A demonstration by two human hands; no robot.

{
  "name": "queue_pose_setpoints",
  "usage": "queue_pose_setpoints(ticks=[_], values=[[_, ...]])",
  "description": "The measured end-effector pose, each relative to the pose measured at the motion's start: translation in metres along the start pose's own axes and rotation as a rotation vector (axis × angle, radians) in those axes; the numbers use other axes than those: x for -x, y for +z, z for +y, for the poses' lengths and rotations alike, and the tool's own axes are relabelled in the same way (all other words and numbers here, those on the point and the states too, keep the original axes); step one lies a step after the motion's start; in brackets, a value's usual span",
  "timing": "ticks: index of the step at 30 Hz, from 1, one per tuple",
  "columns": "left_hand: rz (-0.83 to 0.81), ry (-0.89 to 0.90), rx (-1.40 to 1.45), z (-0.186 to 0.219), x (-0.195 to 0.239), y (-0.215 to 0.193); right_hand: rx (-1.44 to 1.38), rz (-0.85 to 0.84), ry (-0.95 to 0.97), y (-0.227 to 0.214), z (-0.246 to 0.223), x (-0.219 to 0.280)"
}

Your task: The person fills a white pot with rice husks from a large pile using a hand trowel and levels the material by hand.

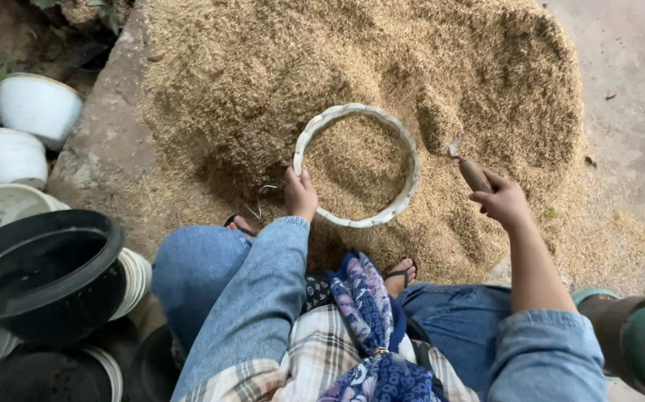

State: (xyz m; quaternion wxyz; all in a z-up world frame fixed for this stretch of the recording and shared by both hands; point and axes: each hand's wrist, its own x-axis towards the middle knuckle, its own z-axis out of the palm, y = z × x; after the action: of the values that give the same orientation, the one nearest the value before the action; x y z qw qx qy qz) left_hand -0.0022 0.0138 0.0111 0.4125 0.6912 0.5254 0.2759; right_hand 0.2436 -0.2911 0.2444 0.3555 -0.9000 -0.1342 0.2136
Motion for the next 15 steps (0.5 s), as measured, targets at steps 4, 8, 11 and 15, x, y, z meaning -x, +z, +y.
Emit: queue_pose_setpoints(ticks=[4, 8, 11, 15], values=[[-0.093, -0.008, 0.006, 0.043, 0.028, -0.044, 0.034, -0.052, 0.015, 0.007, -0.023, 0.061], [-0.311, -0.094, -0.065, 0.031, 0.029, -0.049, 0.168, -0.193, -0.009, 0.035, -0.042, 0.087], [-0.388, -0.102, -0.112, 0.021, 0.032, -0.055, 0.431, -0.268, -0.079, 0.061, -0.044, 0.088], [-0.466, -0.080, -0.193, 0.023, 0.049, -0.066, 0.745, -0.172, -0.185, 0.082, -0.047, 0.087]])
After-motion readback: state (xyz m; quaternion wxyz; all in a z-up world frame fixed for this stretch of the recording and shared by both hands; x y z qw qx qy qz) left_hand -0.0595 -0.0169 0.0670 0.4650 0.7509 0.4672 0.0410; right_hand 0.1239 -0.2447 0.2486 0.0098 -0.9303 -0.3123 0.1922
